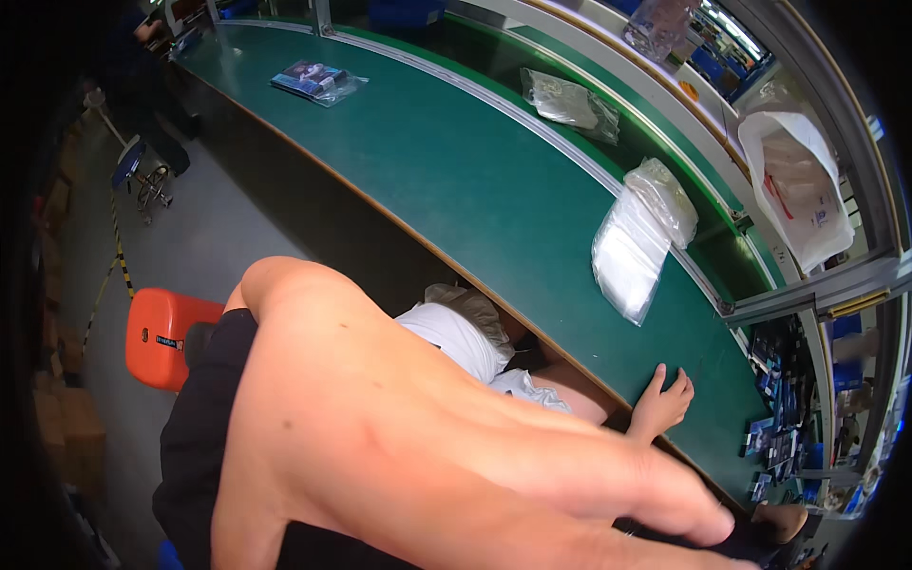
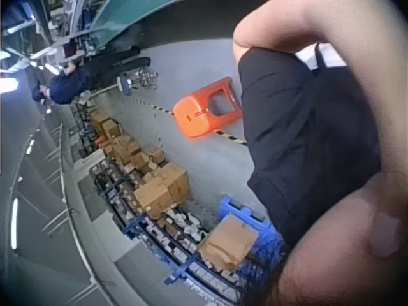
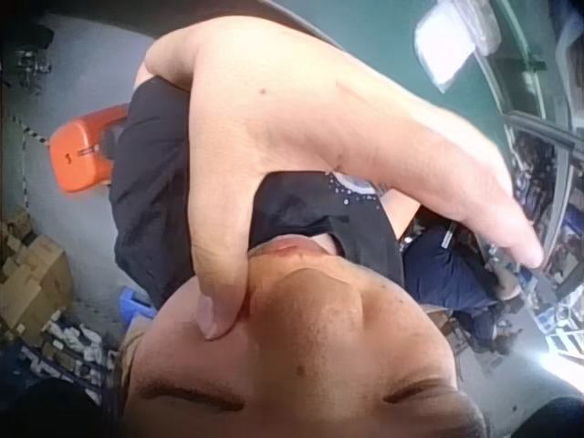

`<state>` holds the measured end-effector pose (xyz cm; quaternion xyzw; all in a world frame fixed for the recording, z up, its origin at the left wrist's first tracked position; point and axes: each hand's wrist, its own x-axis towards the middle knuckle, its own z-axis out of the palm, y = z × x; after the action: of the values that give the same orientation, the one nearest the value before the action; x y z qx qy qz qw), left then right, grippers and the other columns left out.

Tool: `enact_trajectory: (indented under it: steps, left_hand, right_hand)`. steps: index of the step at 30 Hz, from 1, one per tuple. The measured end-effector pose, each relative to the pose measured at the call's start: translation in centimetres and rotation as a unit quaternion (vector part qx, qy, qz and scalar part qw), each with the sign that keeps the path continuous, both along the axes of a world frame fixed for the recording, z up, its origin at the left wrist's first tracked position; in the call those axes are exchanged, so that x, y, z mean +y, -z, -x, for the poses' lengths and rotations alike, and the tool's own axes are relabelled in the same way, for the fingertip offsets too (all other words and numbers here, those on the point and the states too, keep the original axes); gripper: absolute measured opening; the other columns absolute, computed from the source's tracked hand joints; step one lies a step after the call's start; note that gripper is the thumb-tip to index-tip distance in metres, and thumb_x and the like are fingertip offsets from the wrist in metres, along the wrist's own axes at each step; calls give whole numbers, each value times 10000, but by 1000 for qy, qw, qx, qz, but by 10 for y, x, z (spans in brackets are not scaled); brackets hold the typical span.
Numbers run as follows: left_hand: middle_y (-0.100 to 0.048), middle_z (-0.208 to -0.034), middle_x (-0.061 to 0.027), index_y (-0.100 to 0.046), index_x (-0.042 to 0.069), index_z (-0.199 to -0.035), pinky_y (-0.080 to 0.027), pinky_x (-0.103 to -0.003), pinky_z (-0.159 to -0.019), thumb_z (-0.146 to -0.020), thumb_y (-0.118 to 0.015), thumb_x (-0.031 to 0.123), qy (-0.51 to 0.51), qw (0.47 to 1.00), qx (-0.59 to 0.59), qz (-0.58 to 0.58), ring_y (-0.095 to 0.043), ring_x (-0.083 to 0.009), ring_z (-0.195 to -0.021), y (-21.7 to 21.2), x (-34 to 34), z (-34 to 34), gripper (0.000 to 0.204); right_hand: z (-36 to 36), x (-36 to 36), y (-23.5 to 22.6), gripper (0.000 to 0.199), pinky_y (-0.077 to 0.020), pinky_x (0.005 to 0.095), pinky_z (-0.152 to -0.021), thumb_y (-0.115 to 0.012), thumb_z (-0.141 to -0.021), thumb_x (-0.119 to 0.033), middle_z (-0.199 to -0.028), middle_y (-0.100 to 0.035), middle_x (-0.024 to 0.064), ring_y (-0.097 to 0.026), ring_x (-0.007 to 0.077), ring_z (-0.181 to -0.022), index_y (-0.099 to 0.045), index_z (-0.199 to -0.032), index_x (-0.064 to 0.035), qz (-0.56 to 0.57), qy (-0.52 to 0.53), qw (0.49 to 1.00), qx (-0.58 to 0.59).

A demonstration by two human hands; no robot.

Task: Packaging small boxed products into clear plastic bags on an assembly line.

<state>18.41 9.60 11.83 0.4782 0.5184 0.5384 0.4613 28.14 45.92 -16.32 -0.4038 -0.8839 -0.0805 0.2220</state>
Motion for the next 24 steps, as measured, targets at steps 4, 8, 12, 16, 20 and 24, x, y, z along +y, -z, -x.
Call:
enact_trajectory:
  steps: [4,8,12,16,20,24]
  left_hand:
    - [-453,-1273,-272,-360,-34,-1323,-314,-357,-1023,-605,-807,447,167,940,74,-286,-420,-347,-1212,76,-6,5,973]
    - [-567,-1003,-144,-323,-109,-1333,-408,-297,-861,-616,-831,310,259,915,-52,-306,-528,-240,-963,92,-24,3,974]
    - [-504,-1199,-146,-380,-16,-1309,-456,-322,-833,-772,-700,283,-60,846,317,-425,-580,-203,-949,81,-39,69,693]
    - [-501,-1276,-156,-459,1,-1290,-365,-350,-997,-792,-645,458,-489,809,241,-219,-431,-239,-1232,97,-55,194,701]
    - [-261,-1454,-223,-338,8,-1380,-227,-467,-1083,-796,-511,641,-734,509,426,144,-223,-346,-1362,206,-133,350,878]
    - [-168,-1521,-92,-247,73,-1437,-119,-498,-1116,-887,-371,574,-593,540,389,454,-141,-268,-1404,278,-146,351,754]
  right_hand:
    - [4,6,5,510,-332,443,-974,-522,-872,-467,-1256,-494,117,-466,295,-1168,-547,-1202,-80,73,17,996,54]
    - [6,6,10,500,-338,443,-973,-518,-877,-455,-1255,-493,124,-471,298,-1162,-548,-1201,-75,69,-4,996,60]
    - [0,11,10,501,-359,433,-962,-512,-885,-441,-1245,-495,147,-486,321,-1136,-545,-1197,-52,72,-16,994,85]
    - [-6,13,11,490,-364,424,-961,-505,-897,-418,-1246,-494,157,-484,326,-1139,-541,-1196,-32,58,-4,997,59]
    - [5,4,11,484,-357,419,-974,-491,-909,-400,-1261,-484,169,-463,333,-1167,-530,-1210,-22,64,-35,996,52]
    - [-4,10,13,486,-346,430,-983,-499,-906,-406,-1272,-481,167,-455,334,-1176,-529,-1217,-32,58,-27,996,64]
